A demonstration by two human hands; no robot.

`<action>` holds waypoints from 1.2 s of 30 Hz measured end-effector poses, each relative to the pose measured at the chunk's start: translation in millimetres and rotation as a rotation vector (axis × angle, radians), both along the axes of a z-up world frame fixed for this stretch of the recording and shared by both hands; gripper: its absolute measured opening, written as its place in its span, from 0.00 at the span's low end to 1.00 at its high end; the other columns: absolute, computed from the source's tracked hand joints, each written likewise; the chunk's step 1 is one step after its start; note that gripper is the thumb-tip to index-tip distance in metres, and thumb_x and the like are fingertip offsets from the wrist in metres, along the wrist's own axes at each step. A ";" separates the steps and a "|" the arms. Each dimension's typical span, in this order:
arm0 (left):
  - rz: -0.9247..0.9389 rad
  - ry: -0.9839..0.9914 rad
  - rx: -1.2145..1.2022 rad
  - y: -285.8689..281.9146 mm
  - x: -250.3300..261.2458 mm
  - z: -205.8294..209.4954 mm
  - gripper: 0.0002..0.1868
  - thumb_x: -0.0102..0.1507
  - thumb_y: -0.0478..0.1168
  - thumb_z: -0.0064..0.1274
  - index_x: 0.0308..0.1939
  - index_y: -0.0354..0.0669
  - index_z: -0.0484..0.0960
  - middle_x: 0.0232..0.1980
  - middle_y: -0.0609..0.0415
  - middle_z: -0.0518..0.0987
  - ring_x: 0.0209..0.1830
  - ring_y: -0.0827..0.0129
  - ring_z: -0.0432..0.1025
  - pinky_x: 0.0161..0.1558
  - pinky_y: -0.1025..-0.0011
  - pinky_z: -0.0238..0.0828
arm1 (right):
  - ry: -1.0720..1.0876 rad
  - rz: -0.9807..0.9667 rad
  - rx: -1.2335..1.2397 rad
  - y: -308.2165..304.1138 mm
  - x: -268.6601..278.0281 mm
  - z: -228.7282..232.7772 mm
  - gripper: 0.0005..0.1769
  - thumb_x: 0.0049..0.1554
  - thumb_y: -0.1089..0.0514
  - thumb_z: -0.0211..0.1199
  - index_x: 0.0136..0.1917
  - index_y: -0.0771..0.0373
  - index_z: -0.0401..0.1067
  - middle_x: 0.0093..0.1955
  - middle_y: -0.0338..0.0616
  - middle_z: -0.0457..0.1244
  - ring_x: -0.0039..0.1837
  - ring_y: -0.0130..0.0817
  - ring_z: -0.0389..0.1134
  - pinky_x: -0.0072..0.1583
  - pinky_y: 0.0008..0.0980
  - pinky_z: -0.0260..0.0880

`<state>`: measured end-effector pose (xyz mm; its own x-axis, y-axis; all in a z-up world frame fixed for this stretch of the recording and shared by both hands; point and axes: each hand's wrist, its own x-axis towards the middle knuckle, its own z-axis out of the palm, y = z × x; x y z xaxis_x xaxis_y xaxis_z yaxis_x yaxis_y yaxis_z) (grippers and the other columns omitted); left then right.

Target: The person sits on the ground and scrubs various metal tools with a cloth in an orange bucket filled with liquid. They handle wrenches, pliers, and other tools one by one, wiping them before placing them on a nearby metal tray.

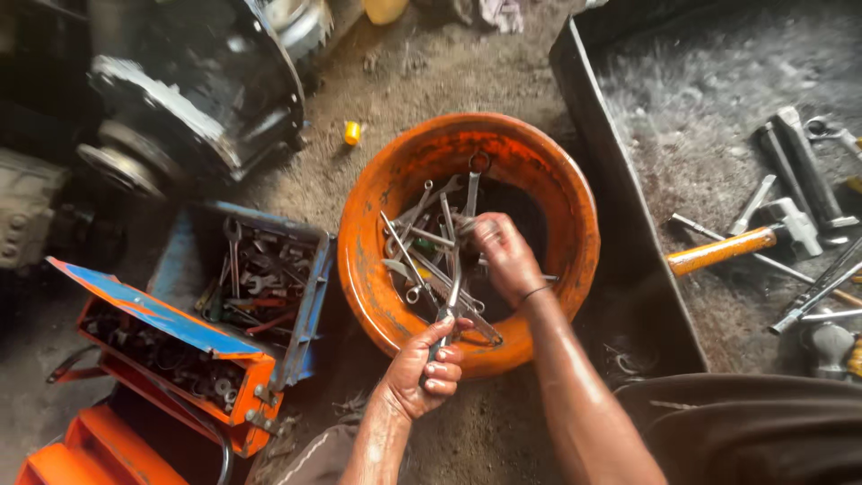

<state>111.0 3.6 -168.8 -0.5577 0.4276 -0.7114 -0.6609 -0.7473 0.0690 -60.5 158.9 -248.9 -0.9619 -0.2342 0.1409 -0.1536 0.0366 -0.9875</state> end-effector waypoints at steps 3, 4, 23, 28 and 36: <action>-0.042 0.045 -0.025 16.1 -7.6 31.9 0.14 0.70 0.51 0.51 0.54 0.51 0.78 0.25 0.67 0.62 0.15 0.87 0.54 0.13 0.86 0.50 | -0.092 0.058 -0.189 -15.8 -0.5 23.6 0.20 0.62 0.48 0.63 0.62 0.58 0.65 0.56 0.41 0.65 0.57 0.28 0.64 0.59 0.31 0.67; -0.051 0.046 -0.057 21.5 -8.1 41.7 0.14 0.70 0.51 0.51 0.53 0.51 0.78 0.25 0.67 0.61 0.15 0.87 0.54 0.13 0.86 0.49 | -0.254 0.119 -0.337 -21.5 -1.4 29.9 0.21 0.60 0.47 0.63 0.61 0.57 0.63 0.53 0.36 0.67 0.55 0.25 0.65 0.56 0.29 0.68; -0.165 0.365 -1.144 47.3 -30.2 44.2 0.16 0.61 0.39 0.56 0.52 0.43 0.74 0.25 0.58 0.71 0.14 0.75 0.62 0.14 0.71 0.58 | -1.166 -0.068 -1.111 10.7 -18.1 35.5 0.29 0.67 0.38 0.38 0.56 0.62 0.70 0.50 0.51 0.68 0.47 0.43 0.71 0.50 0.45 0.75; -0.361 0.552 -2.062 51.8 -57.8 24.1 0.23 0.55 0.37 0.61 0.53 0.38 0.75 0.35 0.38 0.84 0.34 0.43 0.79 0.38 0.50 0.76 | -0.902 0.124 -0.844 -22.8 15.0 54.5 0.15 0.66 0.50 0.55 0.60 0.62 0.67 0.50 0.46 0.65 0.49 0.37 0.69 0.49 0.41 0.75; -0.434 0.576 -1.819 73.7 -58.3 24.8 0.30 0.59 0.37 0.56 0.65 0.40 0.69 0.48 0.35 0.82 0.51 0.43 0.78 0.53 0.52 0.74 | -0.609 -0.473 -0.406 -42.7 0.3 35.6 0.23 0.62 0.45 0.57 0.62 0.54 0.52 0.39 0.47 0.62 0.30 0.31 0.59 0.30 0.34 0.62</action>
<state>52.7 77.3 -144.0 -0.9226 -0.3340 -0.1929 -0.3708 0.6302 0.6822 -60.1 116.2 -213.3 -0.8806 0.1655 -0.4440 0.3481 -0.4098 -0.8432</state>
